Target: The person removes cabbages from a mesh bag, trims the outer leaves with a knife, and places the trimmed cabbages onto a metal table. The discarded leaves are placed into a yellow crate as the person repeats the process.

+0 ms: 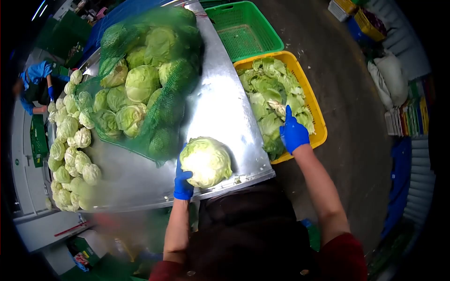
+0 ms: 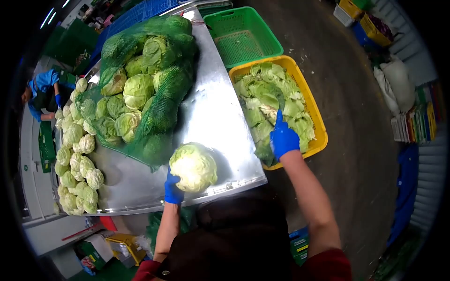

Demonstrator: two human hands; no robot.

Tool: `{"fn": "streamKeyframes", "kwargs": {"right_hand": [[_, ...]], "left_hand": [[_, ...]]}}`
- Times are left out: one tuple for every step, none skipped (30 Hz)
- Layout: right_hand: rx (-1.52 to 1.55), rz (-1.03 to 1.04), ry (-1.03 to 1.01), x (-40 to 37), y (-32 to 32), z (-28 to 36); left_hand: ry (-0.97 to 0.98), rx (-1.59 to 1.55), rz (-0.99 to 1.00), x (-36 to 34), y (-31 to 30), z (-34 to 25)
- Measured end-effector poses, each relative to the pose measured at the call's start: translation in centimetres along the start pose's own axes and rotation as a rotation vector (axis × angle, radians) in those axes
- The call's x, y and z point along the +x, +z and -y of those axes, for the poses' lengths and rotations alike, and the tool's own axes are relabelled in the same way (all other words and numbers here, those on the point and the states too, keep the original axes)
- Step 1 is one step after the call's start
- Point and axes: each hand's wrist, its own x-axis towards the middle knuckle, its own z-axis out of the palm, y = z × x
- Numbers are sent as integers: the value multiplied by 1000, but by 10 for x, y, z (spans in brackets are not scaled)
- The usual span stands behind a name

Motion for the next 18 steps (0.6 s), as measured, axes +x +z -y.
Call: {"fn": "streamKeyframes", "kwargs": {"right_hand": [[70,-25,1,-13,-14,29],[178,-26,-137,-24,-15,52],[317,-17,-280,-30,-10,73],[456,13,-425,-35,-5,94],[624,60,-571,-38,0,108],[582,77,-568,-34,18,108],[541,94,-569,-29,31,108],[613,134,-494,-24,33,104],[588,119,-452,-23,34,103],[562,98,-407,-22,36,102],[532,78,-360,-22,37,99],[521,129,-307,-22,36,99],[496,153,-272,-29,29,106],[495,140,-284,-36,36,105],[494,128,-294,-41,37,108],[465,154,-240,-42,33,110],[438,180,-186,-44,24,113],[411,207,-135,-46,18,118]], "left_hand": [[27,75,81,11,13,-10],[49,156,164,24,21,-17],[44,244,255,40,22,-20],[35,343,330,54,27,-25],[22,442,406,63,32,-29],[-34,444,346,66,39,-31],[-85,447,285,67,45,-32],[-58,508,178,68,40,-25],[57,748,15,63,35,-20],[271,937,-16,51,39,-16],[489,1115,-46,37,49,-10],[505,1102,-18,28,64,-4],[521,1277,-49,26,77,2],[481,1345,-105,29,87,0],[437,1414,-160,35,94,-3],[440,1402,-128,39,96,-7],[441,1391,-97,41,96,-10],[443,1381,-68,41,95,-12]]}}
